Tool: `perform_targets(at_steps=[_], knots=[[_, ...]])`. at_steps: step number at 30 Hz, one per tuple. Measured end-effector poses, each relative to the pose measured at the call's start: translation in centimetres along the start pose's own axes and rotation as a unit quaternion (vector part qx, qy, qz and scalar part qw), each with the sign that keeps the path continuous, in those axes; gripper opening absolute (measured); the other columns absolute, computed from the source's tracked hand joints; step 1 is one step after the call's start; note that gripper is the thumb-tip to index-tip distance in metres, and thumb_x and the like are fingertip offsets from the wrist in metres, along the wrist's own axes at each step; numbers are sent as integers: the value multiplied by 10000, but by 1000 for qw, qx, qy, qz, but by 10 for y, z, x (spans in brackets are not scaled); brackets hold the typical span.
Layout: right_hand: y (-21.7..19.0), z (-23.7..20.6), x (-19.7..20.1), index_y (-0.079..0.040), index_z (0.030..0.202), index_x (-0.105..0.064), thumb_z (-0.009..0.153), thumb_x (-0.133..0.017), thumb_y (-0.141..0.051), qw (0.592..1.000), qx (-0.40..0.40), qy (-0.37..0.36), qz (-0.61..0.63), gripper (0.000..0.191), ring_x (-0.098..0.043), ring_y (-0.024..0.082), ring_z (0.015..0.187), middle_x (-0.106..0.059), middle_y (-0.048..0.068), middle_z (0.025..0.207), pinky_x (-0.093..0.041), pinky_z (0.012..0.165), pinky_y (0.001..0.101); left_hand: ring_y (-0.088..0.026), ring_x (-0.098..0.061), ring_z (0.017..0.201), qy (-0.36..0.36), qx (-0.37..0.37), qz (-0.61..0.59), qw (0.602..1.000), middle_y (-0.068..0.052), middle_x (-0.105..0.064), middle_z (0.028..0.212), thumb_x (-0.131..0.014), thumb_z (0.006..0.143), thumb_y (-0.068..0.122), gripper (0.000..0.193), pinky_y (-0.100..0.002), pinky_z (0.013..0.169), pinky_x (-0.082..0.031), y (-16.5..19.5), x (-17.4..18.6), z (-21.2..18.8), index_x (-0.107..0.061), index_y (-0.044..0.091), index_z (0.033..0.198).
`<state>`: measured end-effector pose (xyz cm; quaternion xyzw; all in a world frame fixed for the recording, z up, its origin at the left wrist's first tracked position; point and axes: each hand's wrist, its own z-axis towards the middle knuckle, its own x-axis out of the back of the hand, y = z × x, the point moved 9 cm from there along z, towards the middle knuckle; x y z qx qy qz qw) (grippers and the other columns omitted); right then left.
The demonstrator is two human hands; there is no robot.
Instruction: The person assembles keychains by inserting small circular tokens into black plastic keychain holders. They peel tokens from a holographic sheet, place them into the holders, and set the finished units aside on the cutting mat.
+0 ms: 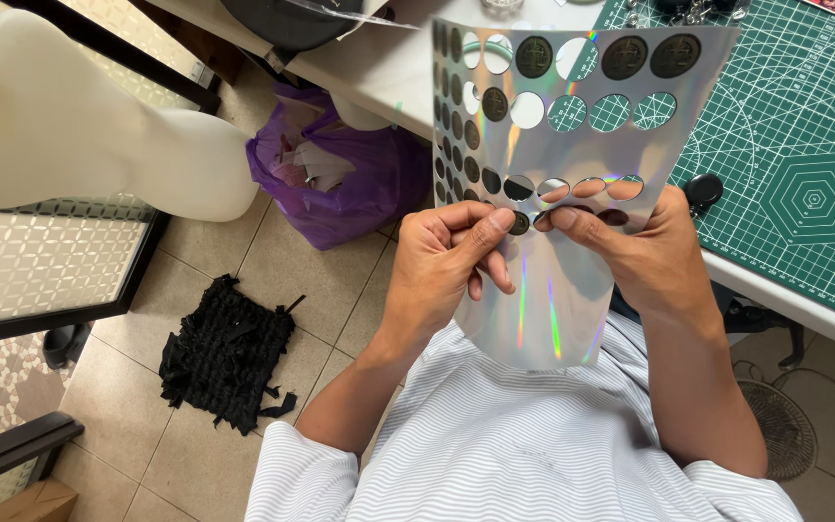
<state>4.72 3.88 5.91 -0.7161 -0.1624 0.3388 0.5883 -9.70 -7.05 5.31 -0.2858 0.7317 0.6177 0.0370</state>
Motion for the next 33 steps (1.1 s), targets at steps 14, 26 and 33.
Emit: perform_targets(at_steps=[14,26,33], knots=[[-56,-7,-11,-34,1355,-523,852,-835,-133,985,127,80,-79,600,-701,138,1051,-689,60,1148,-605,938,255,-96,-714,596,69,-55,39,995,-39,-708,702,-697,1012,170,215,-180,428,-438,13,3,-4,-744,-40,997],[0,1,9,132,1268,-621,886,-757,-18,987,-80,-19,141,433,-740,266,1035,-731,200,1155,-615,886,377,-67,-727,615,34,-38,198,979,-41,-738,687,-730,963,180,209,-167,442,-418,50,-5,-4,-784,-18,1001],[-9,0,4,103,1309,-594,889,-689,15,993,-87,-29,68,440,-731,300,999,-719,213,1157,-602,857,413,-65,-748,645,12,-73,268,960,-33,-765,728,-711,962,150,174,-189,555,-576,74,-15,-5,-789,-2,998]])
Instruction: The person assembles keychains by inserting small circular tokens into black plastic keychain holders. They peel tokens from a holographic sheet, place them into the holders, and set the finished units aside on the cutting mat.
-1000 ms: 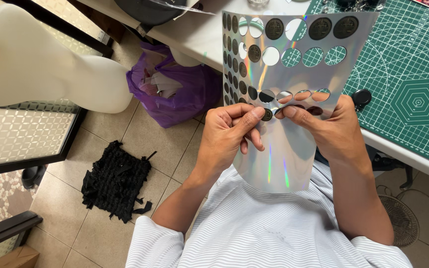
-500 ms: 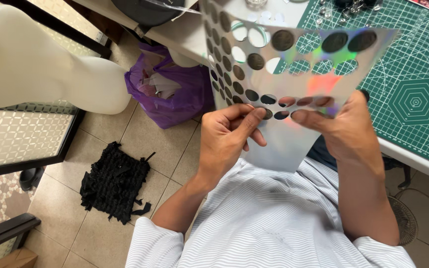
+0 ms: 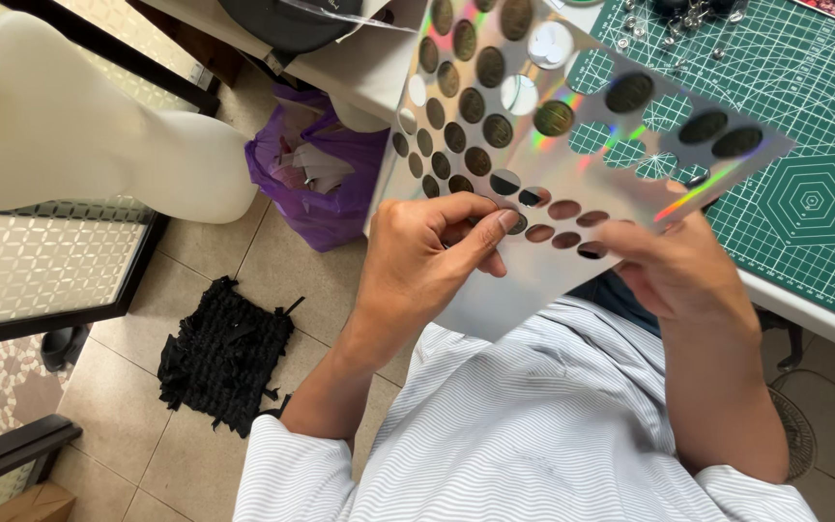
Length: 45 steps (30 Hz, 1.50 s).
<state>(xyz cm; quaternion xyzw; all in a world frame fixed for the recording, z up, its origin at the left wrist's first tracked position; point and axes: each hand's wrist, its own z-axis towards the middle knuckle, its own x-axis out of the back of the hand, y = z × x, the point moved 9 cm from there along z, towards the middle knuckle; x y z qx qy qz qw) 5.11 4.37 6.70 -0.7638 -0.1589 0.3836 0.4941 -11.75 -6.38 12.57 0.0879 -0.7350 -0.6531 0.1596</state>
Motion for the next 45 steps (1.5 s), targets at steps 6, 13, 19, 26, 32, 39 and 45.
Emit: perform_targets(at_steps=[6,13,19,26,32,39,45], knots=[[13,0,-1,49,1150,-682,960,-703,-85,996,-43,69,-34,234,-750,259,931,-730,143,1065,-640,789,377,-68,-733,652,-38,17,-14,999,-48,-758,722,-714,969,140,165,-193,586,-602,1,-2,4,-782,-8,995],[12,1,-7,1,1156,-695,779,-834,-15,996,-21,76,-50,402,-699,151,864,-749,102,1046,-558,702,268,-54,-743,640,-52,-5,65,997,-31,-766,708,-711,962,172,166,-188,571,-601,6,-2,7,-788,29,994],[16,2,-4,13,1110,-710,772,-855,-33,995,-21,87,-48,371,-645,96,771,-745,81,995,-499,626,231,-73,-774,656,-57,-22,97,993,-38,-775,721,-714,954,189,175,-188,558,-600,13,-2,8,-789,37,994],[17,2,-3,30,1090,-718,789,-877,-45,991,-7,113,-70,348,-600,96,739,-697,53,882,-462,604,231,-74,-781,671,-32,-55,132,989,-40,-782,731,-738,931,164,141,-195,552,-590,22,1,9,-798,43,970],[16,-2,-13,-28,1158,-683,798,-837,-85,992,12,123,-16,395,-669,93,839,-722,19,947,-534,717,229,-77,-773,708,91,-107,94,986,-33,-783,778,-791,910,97,110,-200,607,-598,23,5,-3,-776,45,1007],[24,-4,-7,-24,1193,-694,850,-821,-76,986,15,168,-16,369,-639,84,823,-713,27,923,-494,703,218,-97,-754,841,158,-178,93,967,-62,-771,1004,-772,956,56,143,-216,698,-623,26,1,-25,-754,55,1098],[28,-7,-4,-40,1117,-683,815,-852,-102,982,-1,184,-38,351,-620,63,800,-693,-10,896,-481,667,210,-103,-754,889,127,-155,53,978,-56,-748,1051,-765,956,60,130,-223,742,-663,18,-4,-23,-755,55,1086]])
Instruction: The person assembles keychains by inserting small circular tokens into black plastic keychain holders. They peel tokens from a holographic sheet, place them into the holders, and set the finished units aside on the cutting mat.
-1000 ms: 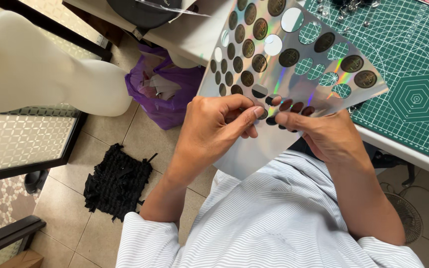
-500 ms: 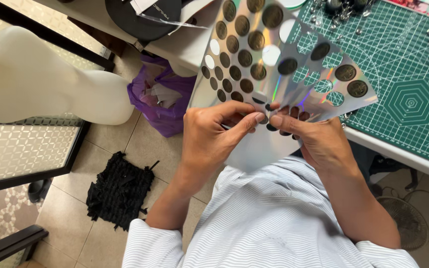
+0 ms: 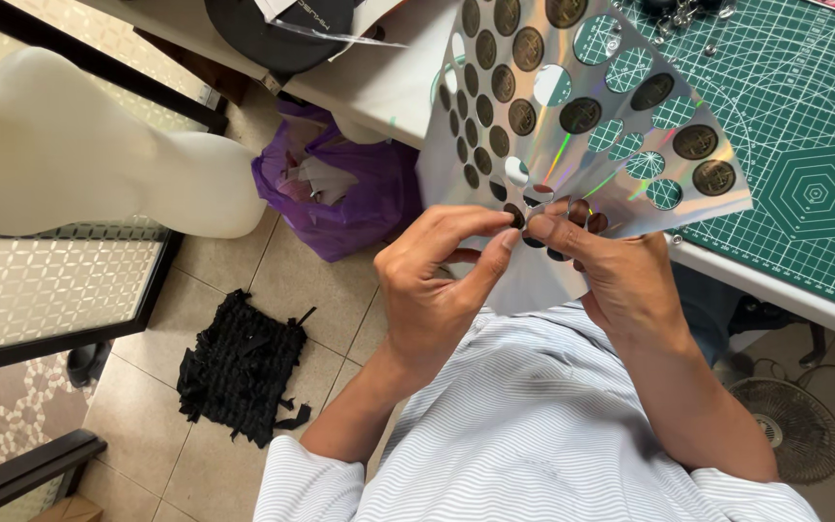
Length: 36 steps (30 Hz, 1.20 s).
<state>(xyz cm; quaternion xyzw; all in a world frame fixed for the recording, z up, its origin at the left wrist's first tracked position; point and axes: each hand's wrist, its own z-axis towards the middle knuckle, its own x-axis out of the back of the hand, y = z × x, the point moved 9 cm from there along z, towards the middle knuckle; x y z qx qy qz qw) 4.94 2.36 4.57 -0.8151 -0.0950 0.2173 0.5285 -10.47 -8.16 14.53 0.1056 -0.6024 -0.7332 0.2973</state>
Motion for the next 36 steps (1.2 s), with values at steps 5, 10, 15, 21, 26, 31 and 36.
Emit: perform_targets(at_steps=[5,10,15,21,26,31,36], knots=[[-4,-2,-5,-31,1121,-701,824,-846,-93,1000,3,0,-10,336,-617,52,778,-698,-12,880,-470,648,201,-94,-749,876,-1,27,-26,999,-57,-758,1039,-747,972,65,103,-224,742,-663,-2,0,0,-757,42,1072],[-7,-5,-7,4,1178,-720,837,-837,-67,1000,16,-6,-25,368,-578,43,726,-708,-1,859,-421,604,190,-96,-750,840,-6,42,-24,999,-62,-762,999,-740,972,69,96,-226,732,-663,-5,0,1,-765,30,1056],[-8,-4,-10,29,1196,-706,863,-814,-47,999,35,-31,5,358,-608,52,750,-735,19,864,-463,635,198,-101,-763,856,-12,34,-19,999,-65,-773,992,-734,979,80,103,-225,738,-667,-5,1,0,-769,34,1063],[-13,-2,-18,10,1053,-702,869,-808,-44,994,71,-69,40,219,-718,92,953,-743,59,891,-606,960,233,-105,-761,829,-14,61,-36,997,-73,-774,959,-740,969,83,100,-226,720,-658,-12,1,1,-774,24,1041],[-12,-6,-11,-35,1094,-726,855,-831,-56,998,45,-24,-27,262,-643,82,833,-711,27,935,-502,695,222,-107,-758,836,-11,57,-35,998,-71,-767,964,-741,970,83,95,-227,725,-657,-11,1,1,-772,20,1035],[-7,-7,-12,-34,1102,-730,853,-834,-74,999,17,-26,-6,273,-632,78,839,-707,17,943,-481,693,219,-100,-754,846,-5,51,-31,998,-69,-765,980,-739,974,78,105,-225,734,-659,-9,1,-2,-770,19,1055],[-5,-4,-13,-48,1147,-680,845,-797,-37,999,17,-31,19,324,-684,93,917,-723,27,996,-546,778,231,-92,-743,842,-7,68,-56,996,-67,-768,987,-737,975,74,111,-219,722,-646,-14,0,-3,-773,21,1066]])
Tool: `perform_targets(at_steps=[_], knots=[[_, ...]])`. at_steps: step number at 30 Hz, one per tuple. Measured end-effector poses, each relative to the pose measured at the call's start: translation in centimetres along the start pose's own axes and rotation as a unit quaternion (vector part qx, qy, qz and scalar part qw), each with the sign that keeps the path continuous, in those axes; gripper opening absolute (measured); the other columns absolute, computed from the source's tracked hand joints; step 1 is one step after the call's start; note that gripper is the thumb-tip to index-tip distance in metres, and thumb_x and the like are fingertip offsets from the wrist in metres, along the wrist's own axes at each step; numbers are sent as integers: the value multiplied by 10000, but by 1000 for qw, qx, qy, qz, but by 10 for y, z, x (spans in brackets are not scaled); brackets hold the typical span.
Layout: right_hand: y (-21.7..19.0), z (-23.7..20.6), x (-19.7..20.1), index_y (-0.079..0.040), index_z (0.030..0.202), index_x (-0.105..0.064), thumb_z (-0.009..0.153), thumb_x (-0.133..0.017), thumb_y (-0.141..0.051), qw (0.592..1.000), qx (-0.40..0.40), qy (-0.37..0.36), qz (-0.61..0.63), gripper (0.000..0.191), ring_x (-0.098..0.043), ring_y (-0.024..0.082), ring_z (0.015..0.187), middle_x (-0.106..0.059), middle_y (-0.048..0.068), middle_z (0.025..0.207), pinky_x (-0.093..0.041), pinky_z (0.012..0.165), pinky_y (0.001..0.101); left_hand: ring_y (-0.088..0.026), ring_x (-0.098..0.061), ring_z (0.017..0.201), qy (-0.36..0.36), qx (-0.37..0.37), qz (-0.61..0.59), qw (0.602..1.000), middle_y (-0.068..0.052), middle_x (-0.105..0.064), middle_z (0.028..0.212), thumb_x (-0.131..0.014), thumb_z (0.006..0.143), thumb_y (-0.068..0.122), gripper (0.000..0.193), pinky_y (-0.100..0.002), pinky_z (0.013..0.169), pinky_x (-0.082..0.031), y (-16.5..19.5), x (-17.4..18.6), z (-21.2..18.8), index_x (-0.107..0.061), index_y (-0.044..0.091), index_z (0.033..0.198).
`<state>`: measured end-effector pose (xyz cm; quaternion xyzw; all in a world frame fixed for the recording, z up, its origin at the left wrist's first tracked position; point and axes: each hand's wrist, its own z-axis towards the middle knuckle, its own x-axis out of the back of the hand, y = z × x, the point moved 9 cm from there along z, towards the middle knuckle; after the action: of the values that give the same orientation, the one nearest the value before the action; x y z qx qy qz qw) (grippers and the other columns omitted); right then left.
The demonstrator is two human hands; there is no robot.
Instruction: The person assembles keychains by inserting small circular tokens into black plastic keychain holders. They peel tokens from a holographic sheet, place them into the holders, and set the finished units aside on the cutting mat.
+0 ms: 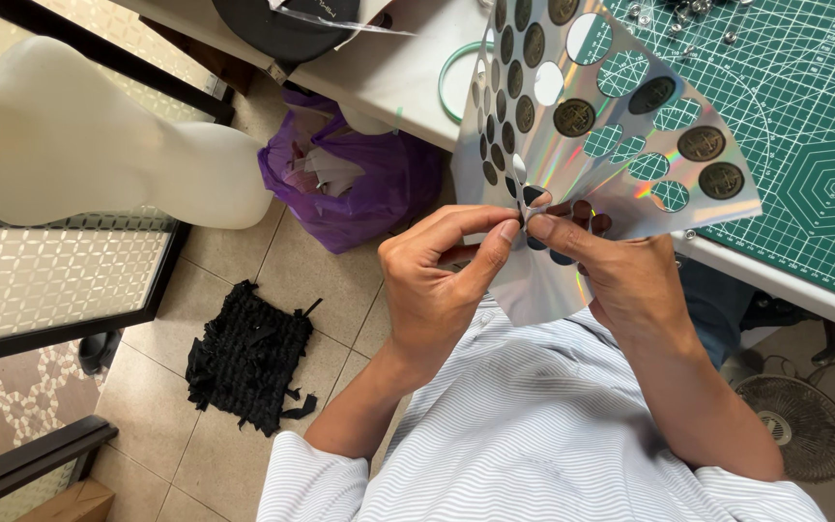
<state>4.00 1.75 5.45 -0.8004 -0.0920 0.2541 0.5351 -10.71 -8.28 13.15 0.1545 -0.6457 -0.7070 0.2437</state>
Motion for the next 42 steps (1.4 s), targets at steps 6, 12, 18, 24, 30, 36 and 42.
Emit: perform_targets(at_steps=[6,12,18,24,30,36,42], knots=[[1,0,1,-30,1175,-673,877,-801,-7,1000,10,-20,7,325,-645,110,923,-694,43,1020,-523,771,255,-86,-740,830,-2,2,-18,1000,-64,-771,981,-742,975,80,111,-212,696,-635,-6,-3,-2,-778,35,1070],[1,-1,0,-29,1099,-695,866,-793,-10,1000,7,-28,2,254,-675,116,934,-718,53,1028,-576,828,271,-90,-744,827,1,-2,-30,1000,-71,-772,978,-749,973,87,116,-209,706,-639,-10,-2,-3,-779,36,1073],[-1,0,-2,-20,1021,-716,869,-805,-10,999,18,-30,-17,177,-677,119,901,-722,61,999,-567,800,269,-86,-725,822,0,17,-56,998,-79,-772,980,-752,972,84,127,-206,712,-619,-17,-1,-5,-781,22,1078],[-3,-2,0,-2,1019,-715,863,-809,-2,999,36,-35,-23,182,-682,106,862,-730,61,960,-566,762,240,-75,-716,808,-1,33,-77,996,-78,-774,969,-776,943,78,124,-196,695,-608,-22,-1,-5,-788,20,1052],[-7,-4,0,-2,994,-732,872,-844,-16,998,49,-34,-36,166,-652,90,811,-717,58,920,-533,693,213,-76,-716,817,-2,32,-86,996,-82,-774,954,-793,934,69,121,-191,711,-600,-24,0,-4,-789,10,1040],[-12,-7,-4,-21,981,-731,853,-835,-43,997,53,-34,-41,167,-692,87,801,-745,57,901,-580,711,202,-86,-722,796,-1,38,-80,996,-85,-775,938,-786,937,80,118,-201,699,-614,-24,1,-4,-791,12,1033],[-14,-7,-7,-16,983,-735,860,-844,-38,996,69,-39,-48,166,-681,81,800,-736,52,911,-567,704,197,-95,-738,807,4,25,-68,997,-88,-777,950,-765,952,104,130,-215,725,-637,-21,2,-4,-787,17,1046]])
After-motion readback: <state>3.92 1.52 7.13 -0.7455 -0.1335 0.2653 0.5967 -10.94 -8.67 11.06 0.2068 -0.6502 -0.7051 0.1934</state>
